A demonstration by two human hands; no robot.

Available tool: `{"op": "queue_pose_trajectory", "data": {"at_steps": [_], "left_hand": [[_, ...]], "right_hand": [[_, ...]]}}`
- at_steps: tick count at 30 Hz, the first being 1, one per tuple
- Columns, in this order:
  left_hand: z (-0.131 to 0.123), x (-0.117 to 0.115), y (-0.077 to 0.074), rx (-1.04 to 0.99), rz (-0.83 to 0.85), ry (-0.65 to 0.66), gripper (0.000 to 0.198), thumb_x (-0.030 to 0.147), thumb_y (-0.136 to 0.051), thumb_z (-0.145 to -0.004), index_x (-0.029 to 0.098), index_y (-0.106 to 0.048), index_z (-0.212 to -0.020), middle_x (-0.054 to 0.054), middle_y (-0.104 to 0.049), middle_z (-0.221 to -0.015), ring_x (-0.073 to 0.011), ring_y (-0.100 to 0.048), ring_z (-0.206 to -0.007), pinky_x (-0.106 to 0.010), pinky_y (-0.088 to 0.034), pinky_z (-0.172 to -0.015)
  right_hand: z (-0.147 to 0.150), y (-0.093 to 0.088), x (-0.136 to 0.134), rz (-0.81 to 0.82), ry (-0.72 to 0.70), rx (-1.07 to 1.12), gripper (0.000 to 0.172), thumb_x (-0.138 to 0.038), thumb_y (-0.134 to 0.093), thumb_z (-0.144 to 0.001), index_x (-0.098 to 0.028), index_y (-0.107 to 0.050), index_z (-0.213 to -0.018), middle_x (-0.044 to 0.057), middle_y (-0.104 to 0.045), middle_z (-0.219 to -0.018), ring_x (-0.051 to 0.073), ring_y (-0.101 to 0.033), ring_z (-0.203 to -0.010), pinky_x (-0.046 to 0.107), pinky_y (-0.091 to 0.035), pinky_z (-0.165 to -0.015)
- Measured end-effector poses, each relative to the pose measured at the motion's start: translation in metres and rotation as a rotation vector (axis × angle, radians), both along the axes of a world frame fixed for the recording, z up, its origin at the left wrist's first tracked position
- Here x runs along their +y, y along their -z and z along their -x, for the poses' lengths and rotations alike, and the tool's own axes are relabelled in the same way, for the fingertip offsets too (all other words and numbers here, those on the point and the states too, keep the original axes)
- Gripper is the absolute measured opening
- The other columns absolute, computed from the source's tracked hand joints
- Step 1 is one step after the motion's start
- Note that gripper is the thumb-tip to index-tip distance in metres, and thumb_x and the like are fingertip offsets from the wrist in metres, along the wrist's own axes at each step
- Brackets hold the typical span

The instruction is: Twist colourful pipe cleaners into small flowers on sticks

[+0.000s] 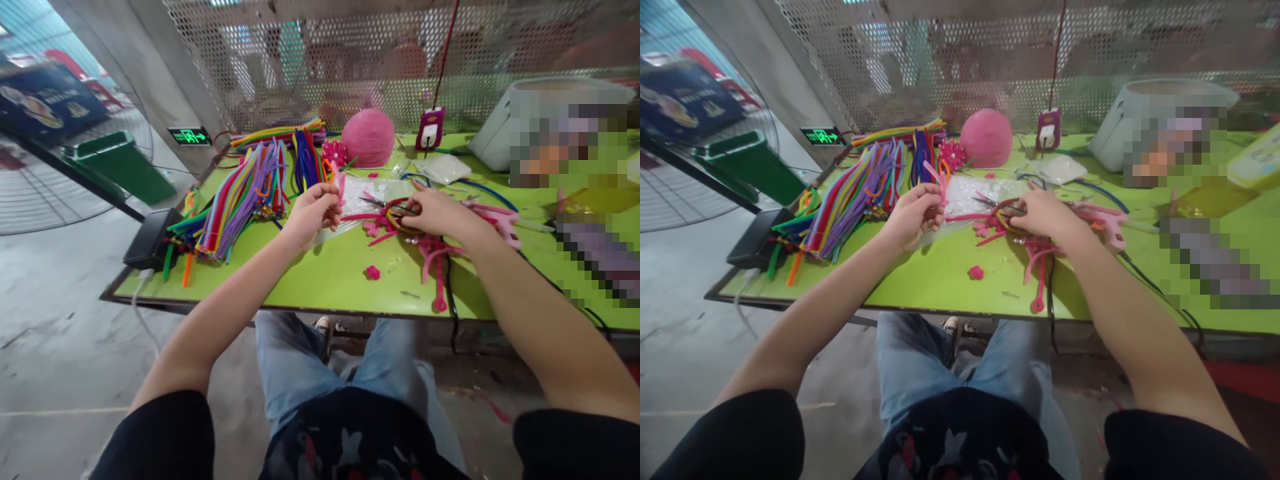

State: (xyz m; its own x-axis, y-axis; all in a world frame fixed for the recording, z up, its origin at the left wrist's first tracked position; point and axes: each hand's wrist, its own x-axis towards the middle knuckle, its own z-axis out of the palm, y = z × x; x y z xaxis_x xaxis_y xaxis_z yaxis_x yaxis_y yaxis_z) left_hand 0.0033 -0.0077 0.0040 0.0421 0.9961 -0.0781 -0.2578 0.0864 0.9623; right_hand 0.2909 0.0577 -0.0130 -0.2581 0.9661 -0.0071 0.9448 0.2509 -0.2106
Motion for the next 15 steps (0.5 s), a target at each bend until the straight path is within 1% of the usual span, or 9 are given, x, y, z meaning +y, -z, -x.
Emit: {"op": "queue_pose_trajectory", "data": {"at_steps": [2,3,4,6,8,9,10,12,15], "left_hand": [[0.002,0.001,-0.001,-0.012,-0.001,0.019,0.014,0.009,-0.063,-0.100,0.018,-0.068,-0.089,0.003,-0.071,-0.065,-0.0050,-0.063,-0.049,-0.014,-0.049,-0.046],[0.003,0.002,-0.001,-0.018,0.006,0.021,0.013,0.010,-0.066,-0.100,0.017,-0.070,-0.090,0.001,-0.074,-0.069,-0.0049,-0.065,-0.051,-0.014,-0.050,-0.047],[0.004,0.002,-0.002,-0.026,0.011,0.024,0.012,0.010,-0.069,-0.100,0.016,-0.071,-0.090,0.000,-0.077,-0.073,-0.0049,-0.067,-0.053,-0.014,-0.052,-0.048],[0.006,0.002,-0.004,-0.035,0.006,0.043,0.008,0.009,-0.075,-0.098,0.015,-0.073,-0.092,-0.002,-0.081,-0.080,-0.0054,-0.071,-0.055,-0.014,-0.055,-0.050],[0.008,0.001,-0.004,-0.030,-0.019,0.068,0.008,0.009,-0.079,-0.097,0.015,-0.074,-0.095,-0.002,-0.082,-0.084,-0.0062,-0.073,-0.058,-0.015,-0.057,-0.051],[0.009,0.001,-0.004,-0.019,-0.034,0.076,0.009,0.009,-0.079,-0.097,0.015,-0.074,-0.096,-0.002,-0.083,-0.085,-0.0064,-0.074,-0.059,-0.015,-0.058,-0.052],[0.009,0.001,-0.004,-0.004,-0.046,0.080,0.009,0.009,-0.079,-0.097,0.015,-0.073,-0.097,-0.002,-0.083,-0.086,-0.0065,-0.074,-0.059,-0.016,-0.059,-0.053],[0.010,0.002,-0.002,0.018,-0.071,0.087,0.011,0.009,-0.081,-0.097,0.015,-0.072,-0.098,-0.001,-0.083,-0.086,-0.0069,-0.074,-0.059,-0.017,-0.060,-0.054],[0.009,0.004,0.002,0.037,-0.106,0.092,0.024,0.006,-0.089,-0.088,0.015,-0.070,-0.100,0.001,-0.082,-0.081,-0.0081,-0.073,-0.058,-0.018,-0.061,-0.053]], "right_hand": [[0.000,-0.002,-0.003,-0.015,0.004,0.008,0.027,-0.028,-0.086,-0.077,-0.026,-0.061,-0.069,0.011,-0.078,-0.086,0.033,-0.074,-0.087,0.038,-0.045,-0.068],[0.000,-0.003,-0.005,-0.026,0.009,0.016,0.027,-0.028,-0.086,-0.076,-0.026,-0.060,-0.068,0.010,-0.077,-0.082,0.032,-0.073,-0.083,0.038,-0.044,-0.067],[0.000,-0.004,-0.007,-0.047,0.022,0.031,0.024,-0.030,-0.084,-0.077,-0.026,-0.062,-0.070,0.010,-0.077,-0.081,0.031,-0.072,-0.080,0.038,-0.044,-0.065],[0.000,-0.007,-0.010,-0.108,0.050,0.081,0.015,-0.032,-0.080,-0.081,-0.025,-0.069,-0.088,0.011,-0.080,-0.089,0.032,-0.073,-0.081,0.039,-0.047,-0.067],[0.001,-0.010,-0.014,-0.172,0.045,0.144,0.025,-0.033,-0.073,-0.087,-0.023,-0.070,-0.110,0.013,-0.083,-0.103,0.033,-0.076,-0.089,0.040,-0.053,-0.074],[0.002,-0.012,-0.016,-0.199,0.029,0.173,0.029,-0.033,-0.070,-0.090,-0.023,-0.069,-0.117,0.014,-0.083,-0.110,0.033,-0.077,-0.094,0.041,-0.056,-0.079],[0.003,-0.015,-0.018,-0.228,0.007,0.197,0.030,-0.035,-0.067,-0.092,-0.022,-0.068,-0.119,0.015,-0.082,-0.115,0.033,-0.077,-0.099,0.042,-0.057,-0.084],[0.006,-0.018,-0.024,-0.290,-0.048,0.212,0.025,-0.038,-0.064,-0.092,-0.023,-0.065,-0.112,0.017,-0.079,-0.117,0.035,-0.075,-0.103,0.044,-0.056,-0.089],[0.014,-0.020,-0.035,-0.331,-0.149,0.190,0.020,-0.042,-0.063,-0.089,-0.025,-0.056,-0.098,0.018,-0.075,-0.109,0.037,-0.070,-0.100,0.045,-0.050,-0.084]]}}
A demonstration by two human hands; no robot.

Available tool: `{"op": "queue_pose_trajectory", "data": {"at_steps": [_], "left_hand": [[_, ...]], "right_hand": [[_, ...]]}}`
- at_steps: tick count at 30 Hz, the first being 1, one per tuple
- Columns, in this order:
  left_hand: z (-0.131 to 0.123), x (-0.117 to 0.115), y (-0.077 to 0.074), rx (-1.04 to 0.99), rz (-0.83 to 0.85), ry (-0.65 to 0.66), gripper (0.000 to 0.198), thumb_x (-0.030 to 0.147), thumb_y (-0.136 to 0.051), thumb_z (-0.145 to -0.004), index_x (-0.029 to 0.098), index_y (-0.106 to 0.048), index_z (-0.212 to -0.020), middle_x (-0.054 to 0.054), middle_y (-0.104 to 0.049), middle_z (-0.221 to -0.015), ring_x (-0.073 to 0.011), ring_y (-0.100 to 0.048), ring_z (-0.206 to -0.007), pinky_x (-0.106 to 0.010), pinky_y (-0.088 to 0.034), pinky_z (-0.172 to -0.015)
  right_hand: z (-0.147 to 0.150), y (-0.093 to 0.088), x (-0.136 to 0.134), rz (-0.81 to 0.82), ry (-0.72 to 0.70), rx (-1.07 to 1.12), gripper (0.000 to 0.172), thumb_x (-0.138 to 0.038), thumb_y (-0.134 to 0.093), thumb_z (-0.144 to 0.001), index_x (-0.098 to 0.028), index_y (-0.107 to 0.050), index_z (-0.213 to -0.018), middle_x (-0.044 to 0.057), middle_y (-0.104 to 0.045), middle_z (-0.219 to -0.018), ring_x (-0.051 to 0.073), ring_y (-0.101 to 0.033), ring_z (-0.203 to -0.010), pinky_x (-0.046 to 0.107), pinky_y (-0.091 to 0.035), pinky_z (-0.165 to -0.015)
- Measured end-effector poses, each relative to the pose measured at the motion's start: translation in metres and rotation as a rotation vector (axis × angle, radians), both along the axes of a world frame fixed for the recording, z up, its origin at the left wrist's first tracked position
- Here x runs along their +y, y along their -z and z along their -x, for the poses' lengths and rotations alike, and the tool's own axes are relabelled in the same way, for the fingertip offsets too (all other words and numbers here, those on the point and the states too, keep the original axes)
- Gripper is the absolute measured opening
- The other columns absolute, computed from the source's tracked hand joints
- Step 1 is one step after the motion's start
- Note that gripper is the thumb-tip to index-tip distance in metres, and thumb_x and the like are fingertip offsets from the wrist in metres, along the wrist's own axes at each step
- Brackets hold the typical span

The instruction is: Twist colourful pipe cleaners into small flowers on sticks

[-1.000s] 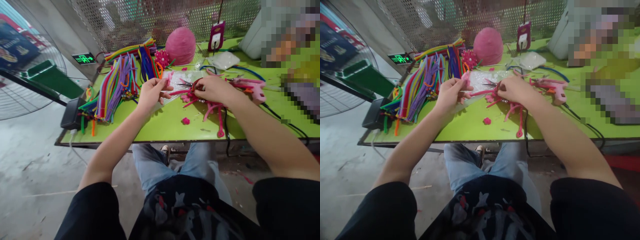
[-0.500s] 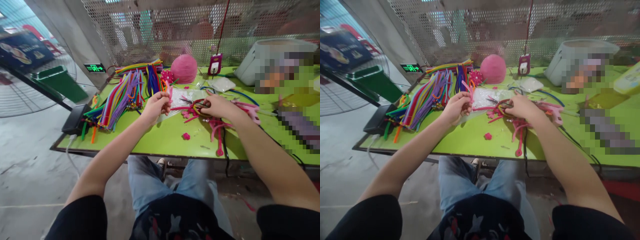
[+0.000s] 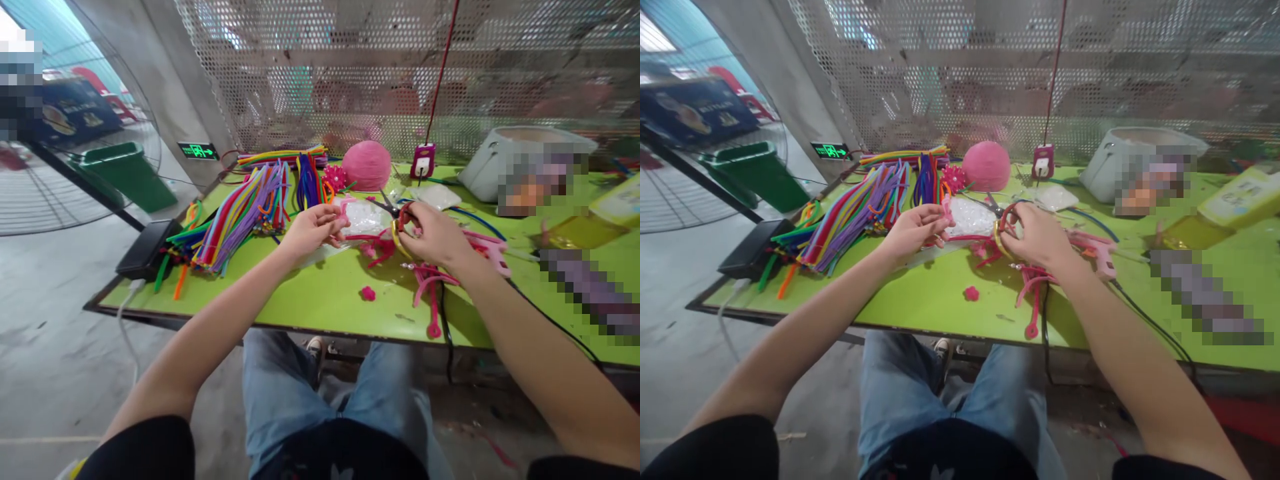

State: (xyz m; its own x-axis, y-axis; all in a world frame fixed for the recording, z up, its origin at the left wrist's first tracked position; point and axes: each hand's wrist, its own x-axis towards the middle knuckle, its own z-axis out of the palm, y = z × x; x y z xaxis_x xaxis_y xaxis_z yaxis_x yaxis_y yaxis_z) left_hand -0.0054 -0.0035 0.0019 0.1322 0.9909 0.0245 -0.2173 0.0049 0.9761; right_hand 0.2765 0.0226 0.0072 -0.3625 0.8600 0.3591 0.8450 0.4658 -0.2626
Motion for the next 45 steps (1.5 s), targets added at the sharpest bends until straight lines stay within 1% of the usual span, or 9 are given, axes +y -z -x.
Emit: {"op": "queue_pose_trajectory", "data": {"at_steps": [5,11,17,20,23,25,31,35,45], "left_hand": [[-0.005,0.003,0.009,0.067,-0.016,-0.004,0.024,0.006,-0.086,-0.088,0.015,-0.068,-0.101,0.004,-0.079,-0.075,-0.0093,-0.074,-0.056,-0.020,-0.063,-0.057],[-0.005,0.004,0.016,0.078,-0.063,0.063,0.032,0.007,-0.092,-0.080,0.016,-0.069,-0.101,0.005,-0.079,-0.075,-0.0107,-0.078,-0.063,-0.020,-0.065,-0.060],[0.001,0.001,0.011,0.084,0.027,0.210,0.053,0.031,-0.112,-0.062,0.014,-0.071,-0.091,0.000,-0.081,-0.071,-0.0115,-0.078,-0.061,-0.018,-0.065,-0.060],[0.000,-0.003,0.004,0.081,0.094,0.195,0.035,0.020,-0.104,-0.076,0.012,-0.073,-0.091,-0.003,-0.084,-0.075,-0.0112,-0.079,-0.062,-0.017,-0.064,-0.059],[-0.002,-0.009,-0.003,0.049,0.141,0.195,0.008,0.009,-0.082,-0.094,0.011,-0.075,-0.091,-0.005,-0.086,-0.080,-0.0112,-0.080,-0.063,-0.017,-0.061,-0.053],[-0.002,-0.011,-0.006,0.027,0.136,0.214,0.009,0.006,-0.073,-0.099,0.010,-0.076,-0.091,-0.005,-0.086,-0.081,-0.0118,-0.081,-0.063,-0.017,-0.061,-0.051],[-0.001,-0.013,-0.007,0.065,0.048,0.235,0.011,0.005,-0.071,-0.099,0.012,-0.073,-0.091,-0.001,-0.083,-0.073,-0.0121,-0.079,-0.058,-0.018,-0.062,-0.050],[-0.002,-0.014,-0.008,0.144,-0.011,0.243,0.010,0.005,-0.071,-0.098,0.012,-0.071,-0.091,-0.004,-0.086,-0.078,-0.0125,-0.079,-0.059,-0.019,-0.064,-0.052],[-0.003,-0.016,-0.007,0.130,-0.071,0.175,0.009,0.008,-0.067,-0.093,0.014,-0.068,-0.086,0.001,-0.080,-0.070,-0.0119,-0.077,-0.054,-0.018,-0.059,-0.049]], "right_hand": [[0.022,0.006,-0.016,0.077,-0.166,-0.018,0.029,-0.052,-0.061,-0.093,-0.025,-0.052,-0.097,0.014,-0.075,-0.101,0.031,-0.066,-0.090,0.040,-0.041,-0.076],[0.030,0.013,-0.019,0.090,-0.223,-0.040,0.028,-0.050,-0.059,-0.094,-0.023,-0.060,-0.098,0.015,-0.076,-0.101,0.030,-0.065,-0.088,0.038,-0.038,-0.074],[0.026,0.014,-0.019,-0.065,-0.246,-0.164,0.033,-0.052,-0.061,-0.096,-0.020,-0.067,-0.102,0.016,-0.077,-0.099,0.031,-0.067,-0.087,0.038,-0.037,-0.074],[0.025,0.012,-0.019,-0.228,-0.225,-0.253,0.036,-0.053,-0.061,-0.097,-0.018,-0.067,-0.102,0.019,-0.078,-0.100,0.034,-0.070,-0.090,0.040,-0.040,-0.076],[0.023,0.007,-0.019,-0.327,-0.211,-0.292,0.040,-0.054,-0.060,-0.098,-0.015,-0.070,-0.103,0.020,-0.078,-0.099,0.035,-0.072,-0.091,0.042,-0.042,-0.077],[0.022,0.006,-0.018,-0.349,-0.211,-0.301,0.041,-0.053,-0.060,-0.097,-0.014,-0.071,-0.104,0.020,-0.079,-0.099,0.035,-0.073,-0.090,0.043,-0.044,-0.077],[0.022,0.012,-0.018,-0.236,-0.265,-0.203,0.035,-0.049,-0.055,-0.099,-0.018,-0.068,-0.102,0.018,-0.080,-0.101,0.035,-0.075,-0.092,0.041,-0.046,-0.076],[0.022,0.012,-0.021,-0.147,-0.318,-0.168,0.031,-0.048,-0.051,-0.102,-0.020,-0.065,-0.099,0.017,-0.080,-0.099,0.030,-0.072,-0.084,0.039,-0.044,-0.073],[0.021,0.010,-0.027,-0.255,-0.255,-0.280,0.032,-0.048,-0.058,-0.106,-0.021,-0.070,-0.093,0.014,-0.084,-0.095,0.029,-0.076,-0.086,0.040,-0.035,-0.068]]}}
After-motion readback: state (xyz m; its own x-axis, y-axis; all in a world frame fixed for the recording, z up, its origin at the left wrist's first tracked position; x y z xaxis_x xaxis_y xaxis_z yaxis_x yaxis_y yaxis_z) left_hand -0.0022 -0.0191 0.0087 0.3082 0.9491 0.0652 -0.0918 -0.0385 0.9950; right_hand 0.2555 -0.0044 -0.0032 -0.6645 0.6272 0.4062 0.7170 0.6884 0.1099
